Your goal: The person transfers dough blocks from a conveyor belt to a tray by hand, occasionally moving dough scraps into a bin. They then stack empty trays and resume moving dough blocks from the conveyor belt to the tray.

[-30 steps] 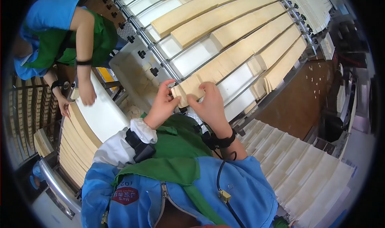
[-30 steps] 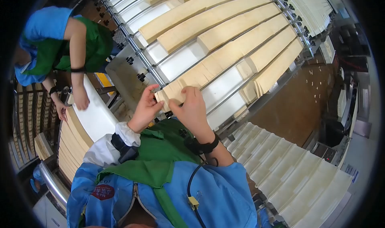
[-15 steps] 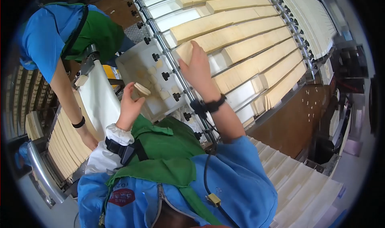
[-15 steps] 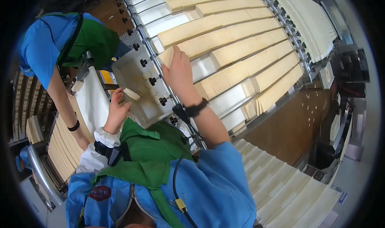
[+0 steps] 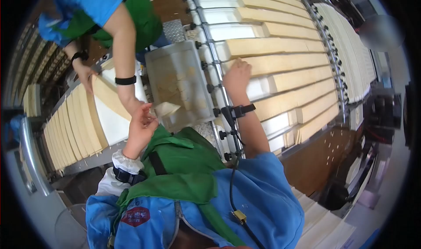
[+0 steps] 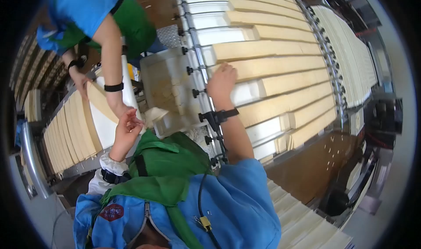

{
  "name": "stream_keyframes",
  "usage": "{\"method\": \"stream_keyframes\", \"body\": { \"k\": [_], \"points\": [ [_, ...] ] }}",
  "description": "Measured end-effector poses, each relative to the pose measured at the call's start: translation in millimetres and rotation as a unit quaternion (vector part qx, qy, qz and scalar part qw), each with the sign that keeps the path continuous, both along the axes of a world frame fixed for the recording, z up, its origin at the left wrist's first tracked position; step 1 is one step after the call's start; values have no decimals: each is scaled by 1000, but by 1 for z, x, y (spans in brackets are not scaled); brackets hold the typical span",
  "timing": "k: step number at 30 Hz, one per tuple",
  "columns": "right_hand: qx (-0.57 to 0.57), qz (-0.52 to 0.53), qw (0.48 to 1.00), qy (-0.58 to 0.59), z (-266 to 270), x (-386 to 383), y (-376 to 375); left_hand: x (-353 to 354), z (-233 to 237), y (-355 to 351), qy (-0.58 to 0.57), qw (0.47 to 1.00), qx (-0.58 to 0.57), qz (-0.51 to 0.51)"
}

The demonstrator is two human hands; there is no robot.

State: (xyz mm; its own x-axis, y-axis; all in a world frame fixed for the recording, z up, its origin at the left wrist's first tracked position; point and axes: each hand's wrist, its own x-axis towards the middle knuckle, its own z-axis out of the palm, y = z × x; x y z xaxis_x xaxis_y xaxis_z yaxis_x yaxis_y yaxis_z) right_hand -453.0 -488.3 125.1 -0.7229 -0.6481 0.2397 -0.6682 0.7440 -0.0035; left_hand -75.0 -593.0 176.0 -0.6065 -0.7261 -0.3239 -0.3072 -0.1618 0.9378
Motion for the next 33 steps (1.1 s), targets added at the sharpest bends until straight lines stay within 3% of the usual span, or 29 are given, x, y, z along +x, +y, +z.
{"method": "stream_keyframes", "body": {
  "k": [1, 3, 5, 7, 10, 13, 15, 18, 19, 20, 23, 26, 29, 33],
  "points": [
    [4, 0, 998, 66, 0, 3, -2, 7, 3, 1, 0, 1000, -30, 4],
    [7, -65, 994, -83, 11, -2, -7, 19, 16, 4, -5, 998, -57, 24],
    [74, -91, 993, 28, -27, -24, 2, 45, 10, 3, 12, 997, -51, 58],
    [139, -201, 970, -4, -10, -26, -5, 82, 0, -6, -35, 995, -52, 74],
    [165, -204, 963, 58, -3, -12, -13, 147, -25, -17, -112, 977, -54, 174],
    [-76, -62, 975, 199, 31, 38, -49, 210, -50, -27, -161, 943, -35, 290],
    [-256, 172, 944, 114, 65, 115, -98, 247, -75, -32, -221, 915, -52, 333],
    [-250, 389, 875, -140, 71, 256, -183, 275, -91, -42, -237, 910, -33, 338],
    [-192, 436, 845, -245, 55, 298, -214, 284, -100, -44, -235, 911, -39, 336],
    [-208, 510, 778, -302, 30, 334, -246, 287, -98, -49, -191, 918, -1, 347],
    [-130, 559, 770, -279, -11, 424, -334, 283, -91, -59, -67, 921, 100, 370],
    [-88, 557, 798, -212, -53, 470, -398, 293, -97, -64, -3, 919, 173, 353],
    [-20, 508, 843, -177, -82, 487, -414, 304, -100, -70, 59, 922, 205, 323],
    [-26, 487, 858, -163, -78, 492, -417, 317, -73, -86, 70, 903, 327, 271]
  ]
}}
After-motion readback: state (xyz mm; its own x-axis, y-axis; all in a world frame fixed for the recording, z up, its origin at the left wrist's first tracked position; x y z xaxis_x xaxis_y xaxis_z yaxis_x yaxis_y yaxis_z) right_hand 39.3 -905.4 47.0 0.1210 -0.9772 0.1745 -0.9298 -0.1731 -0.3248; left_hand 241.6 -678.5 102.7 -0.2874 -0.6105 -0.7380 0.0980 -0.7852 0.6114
